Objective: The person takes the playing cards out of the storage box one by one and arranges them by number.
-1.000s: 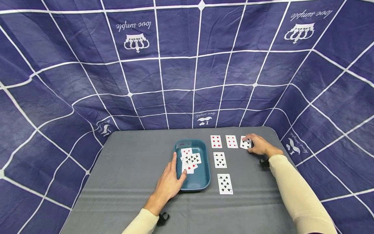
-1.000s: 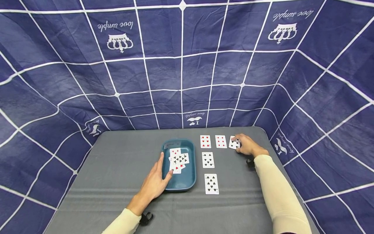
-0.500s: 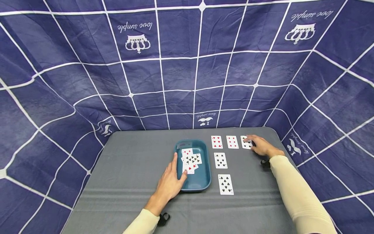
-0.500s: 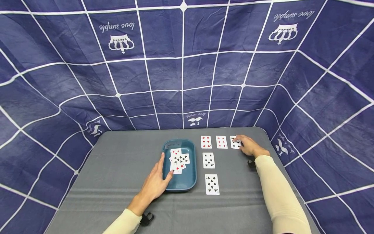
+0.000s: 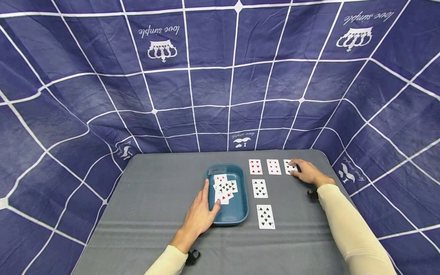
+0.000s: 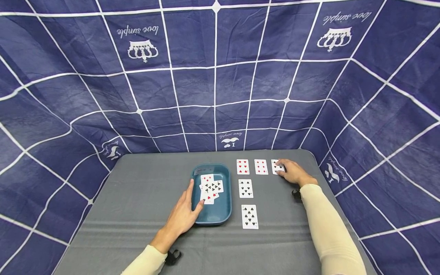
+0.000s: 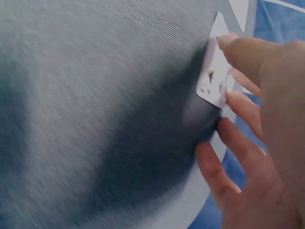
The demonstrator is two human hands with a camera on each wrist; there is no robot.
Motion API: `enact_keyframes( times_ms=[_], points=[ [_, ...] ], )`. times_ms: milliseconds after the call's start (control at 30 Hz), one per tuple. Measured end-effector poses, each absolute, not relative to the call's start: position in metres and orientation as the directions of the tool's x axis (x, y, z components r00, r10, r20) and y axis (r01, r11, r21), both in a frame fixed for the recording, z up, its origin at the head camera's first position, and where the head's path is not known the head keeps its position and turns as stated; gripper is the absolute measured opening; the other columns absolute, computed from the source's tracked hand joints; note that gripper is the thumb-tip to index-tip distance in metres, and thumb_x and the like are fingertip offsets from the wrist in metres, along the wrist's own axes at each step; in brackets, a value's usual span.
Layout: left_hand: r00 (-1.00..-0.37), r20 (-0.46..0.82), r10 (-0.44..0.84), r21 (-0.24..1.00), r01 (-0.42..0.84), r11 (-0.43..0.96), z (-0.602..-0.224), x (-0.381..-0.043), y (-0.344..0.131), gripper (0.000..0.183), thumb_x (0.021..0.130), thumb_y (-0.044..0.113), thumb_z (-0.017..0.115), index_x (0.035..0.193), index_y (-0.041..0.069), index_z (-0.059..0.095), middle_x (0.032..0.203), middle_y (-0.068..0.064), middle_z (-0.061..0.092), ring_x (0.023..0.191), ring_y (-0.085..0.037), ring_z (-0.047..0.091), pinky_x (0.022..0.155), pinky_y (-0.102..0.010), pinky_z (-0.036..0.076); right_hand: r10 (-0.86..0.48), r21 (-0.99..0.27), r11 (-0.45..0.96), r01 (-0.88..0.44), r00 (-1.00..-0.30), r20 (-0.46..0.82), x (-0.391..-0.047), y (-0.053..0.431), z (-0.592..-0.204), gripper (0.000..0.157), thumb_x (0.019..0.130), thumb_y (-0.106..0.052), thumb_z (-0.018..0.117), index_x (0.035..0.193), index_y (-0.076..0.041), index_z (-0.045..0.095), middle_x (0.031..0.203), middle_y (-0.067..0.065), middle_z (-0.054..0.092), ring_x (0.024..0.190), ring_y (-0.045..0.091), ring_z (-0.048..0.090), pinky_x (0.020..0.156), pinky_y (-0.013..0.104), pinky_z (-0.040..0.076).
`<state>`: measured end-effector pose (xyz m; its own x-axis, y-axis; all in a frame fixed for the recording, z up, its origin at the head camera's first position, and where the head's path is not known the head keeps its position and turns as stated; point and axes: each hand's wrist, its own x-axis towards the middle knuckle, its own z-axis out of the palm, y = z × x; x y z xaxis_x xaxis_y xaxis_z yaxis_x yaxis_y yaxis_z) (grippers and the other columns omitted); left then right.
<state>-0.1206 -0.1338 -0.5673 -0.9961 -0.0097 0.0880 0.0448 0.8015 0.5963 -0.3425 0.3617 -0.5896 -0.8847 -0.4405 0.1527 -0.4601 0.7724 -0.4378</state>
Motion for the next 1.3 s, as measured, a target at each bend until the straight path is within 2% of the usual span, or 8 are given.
enact_keyframes(
  times_ms=[67, 133, 167, 300, 567, 900, 1100, 1300],
  points=[
    [-0.996, 0.087, -0.009, 0.597, 0.045, 0.801, -0.567, -0.121, -0.134, 0.094, 0.113, 0.045, 0.071, 0.188, 0.016, 0.023, 0.162, -0.024, 0.065, 0.147, -0.044, 0.068, 0.115, -0.065, 0.060, -0.415, -0.440, 0.791, -0.425, -0.901, 0.123, -0.329, 0.349, -0.571, 0.045, 0.108, -0.025, 0.082, 0.145, -0.002, 0.072, 0.154, 0.036, 0.067, 0.144, 0.062, 0.064, 0.121, 0.073, 0.051],
    [-0.996, 0.086, -0.007, 0.595, 0.046, 0.802, -0.567, -0.121, -0.133, 0.095, 0.113, 0.046, 0.071, 0.188, 0.016, 0.022, 0.163, -0.023, 0.065, 0.147, -0.044, 0.068, 0.114, -0.065, 0.060, -0.379, -0.416, 0.826, -0.381, -0.921, 0.092, -0.320, 0.338, -0.559, 0.051, 0.108, -0.024, 0.083, 0.151, -0.001, 0.068, 0.155, 0.036, 0.066, 0.145, 0.063, 0.062, 0.120, 0.076, 0.050],
    [-0.996, 0.085, -0.006, 0.595, 0.045, 0.802, -0.567, -0.121, -0.133, 0.094, 0.113, 0.046, 0.071, 0.188, 0.017, 0.022, 0.163, -0.023, 0.065, 0.147, -0.044, 0.068, 0.114, -0.065, 0.060, -0.364, -0.408, 0.841, -0.356, -0.929, 0.061, -0.314, 0.333, -0.550, 0.053, 0.108, -0.021, 0.083, 0.154, 0.000, 0.067, 0.157, 0.037, 0.064, 0.146, 0.066, 0.060, 0.118, 0.081, 0.048],
    [-0.997, 0.079, -0.003, 0.597, 0.045, 0.801, -0.567, -0.121, -0.133, 0.095, 0.113, 0.046, 0.071, 0.188, 0.017, 0.022, 0.165, -0.023, 0.064, 0.149, -0.043, 0.067, 0.115, -0.065, 0.060, -0.353, -0.363, 0.867, -0.341, -0.935, 0.034, -0.308, 0.330, -0.543, 0.050, 0.109, -0.016, 0.082, 0.155, -0.001, 0.069, 0.162, 0.034, 0.063, 0.151, 0.063, 0.059, 0.121, 0.080, 0.048],
    [-0.997, 0.079, -0.005, 0.597, 0.043, 0.801, -0.567, -0.120, -0.132, 0.095, 0.112, 0.046, 0.071, 0.189, 0.018, 0.021, 0.163, -0.023, 0.065, 0.147, -0.043, 0.068, 0.115, -0.065, 0.060, -0.361, -0.361, 0.864, -0.352, -0.931, 0.044, -0.305, 0.335, -0.542, 0.045, 0.108, -0.009, 0.081, 0.151, 0.000, 0.072, 0.162, 0.035, 0.062, 0.151, 0.063, 0.059, 0.123, 0.080, 0.047],
    [-0.999, 0.033, 0.013, 0.626, 0.031, 0.779, -0.563, -0.122, -0.137, 0.098, 0.113, 0.052, 0.070, 0.190, 0.021, 0.017, 0.169, -0.023, 0.061, 0.153, -0.047, 0.064, 0.115, -0.068, 0.059, -0.344, -0.375, 0.863, -0.338, -0.938, 0.055, -0.304, 0.331, -0.542, 0.051, 0.109, -0.019, 0.082, 0.155, -0.002, 0.069, 0.167, 0.035, 0.058, 0.153, 0.065, 0.056, 0.122, 0.082, 0.046],
    [-0.998, -0.026, 0.059, 0.672, 0.027, 0.740, -0.561, -0.121, -0.147, 0.110, 0.109, 0.061, 0.074, 0.190, 0.021, 0.011, 0.180, -0.024, 0.050, 0.163, -0.050, 0.054, 0.125, -0.071, 0.052, -0.351, -0.368, 0.851, -0.374, -0.927, 0.130, -0.304, 0.319, -0.547, 0.054, 0.111, -0.036, 0.080, 0.155, -0.007, 0.071, 0.165, 0.030, 0.060, 0.147, 0.064, 0.058, 0.111, 0.088, 0.048],
    [-0.991, -0.081, 0.108, 0.690, 0.022, 0.723, -0.559, -0.122, -0.154, 0.132, 0.098, 0.071, 0.084, 0.190, 0.028, 0.001, 0.187, -0.022, 0.041, 0.169, -0.048, 0.048, 0.131, -0.071, 0.047, -0.353, -0.348, 0.857, -0.380, -0.925, 0.141, -0.292, 0.289, -0.533, 0.052, 0.110, -0.022, 0.080, 0.157, -0.002, 0.069, 0.168, 0.031, 0.058, 0.150, 0.063, 0.057, 0.113, 0.085, 0.049]
  ],
)
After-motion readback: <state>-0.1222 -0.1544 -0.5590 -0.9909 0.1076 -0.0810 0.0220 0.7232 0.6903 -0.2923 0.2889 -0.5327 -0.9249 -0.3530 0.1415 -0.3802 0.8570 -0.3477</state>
